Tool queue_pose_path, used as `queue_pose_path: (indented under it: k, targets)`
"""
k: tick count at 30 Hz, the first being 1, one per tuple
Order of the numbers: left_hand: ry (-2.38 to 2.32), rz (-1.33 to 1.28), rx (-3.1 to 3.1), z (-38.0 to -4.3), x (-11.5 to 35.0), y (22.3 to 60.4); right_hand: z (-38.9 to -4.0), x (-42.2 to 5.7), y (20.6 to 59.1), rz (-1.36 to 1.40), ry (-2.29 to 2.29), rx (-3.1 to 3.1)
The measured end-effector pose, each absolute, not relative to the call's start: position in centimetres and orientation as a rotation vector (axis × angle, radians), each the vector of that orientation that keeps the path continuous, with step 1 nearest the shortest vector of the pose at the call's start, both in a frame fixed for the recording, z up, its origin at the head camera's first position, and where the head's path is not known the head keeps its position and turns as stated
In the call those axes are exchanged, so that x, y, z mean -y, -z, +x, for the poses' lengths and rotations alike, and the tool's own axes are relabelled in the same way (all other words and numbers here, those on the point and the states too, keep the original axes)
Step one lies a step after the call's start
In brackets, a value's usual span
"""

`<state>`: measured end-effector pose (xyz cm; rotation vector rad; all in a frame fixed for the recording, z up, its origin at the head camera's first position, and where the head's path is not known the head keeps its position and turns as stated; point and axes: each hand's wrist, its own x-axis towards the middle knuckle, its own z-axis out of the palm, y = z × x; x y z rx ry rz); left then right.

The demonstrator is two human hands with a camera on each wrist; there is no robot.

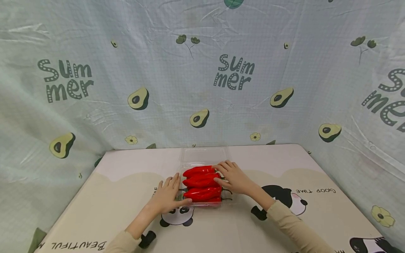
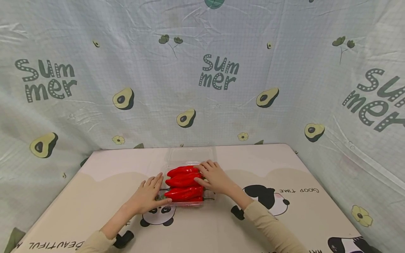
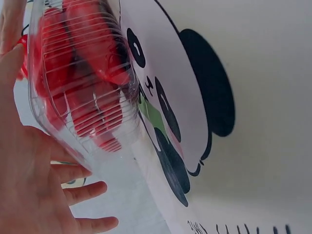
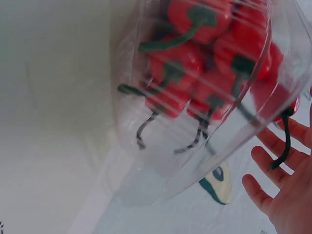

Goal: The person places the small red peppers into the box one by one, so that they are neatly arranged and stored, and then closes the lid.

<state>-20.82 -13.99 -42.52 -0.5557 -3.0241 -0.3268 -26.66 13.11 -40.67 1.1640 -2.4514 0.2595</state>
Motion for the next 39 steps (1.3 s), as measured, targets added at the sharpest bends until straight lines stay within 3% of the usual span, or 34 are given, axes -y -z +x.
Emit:
queue_pose_path:
  k: [19,30,39]
  targets:
    - [0.627,-0.652,2.946,-21.8,16.0,41.7,-28.4,-15.9,41.7,1.085,-0.486,2.474]
    - [1.107,-0.591,2.803,-24.3,16.7,40.1,-30.3,-16.5,42.1,1.024,-0.669,2.474]
    - [1.306,-0.377,2.784,-27.0,16.8,39.4,-32.1,-17.0,42.7,0.87,-0.882,2.52]
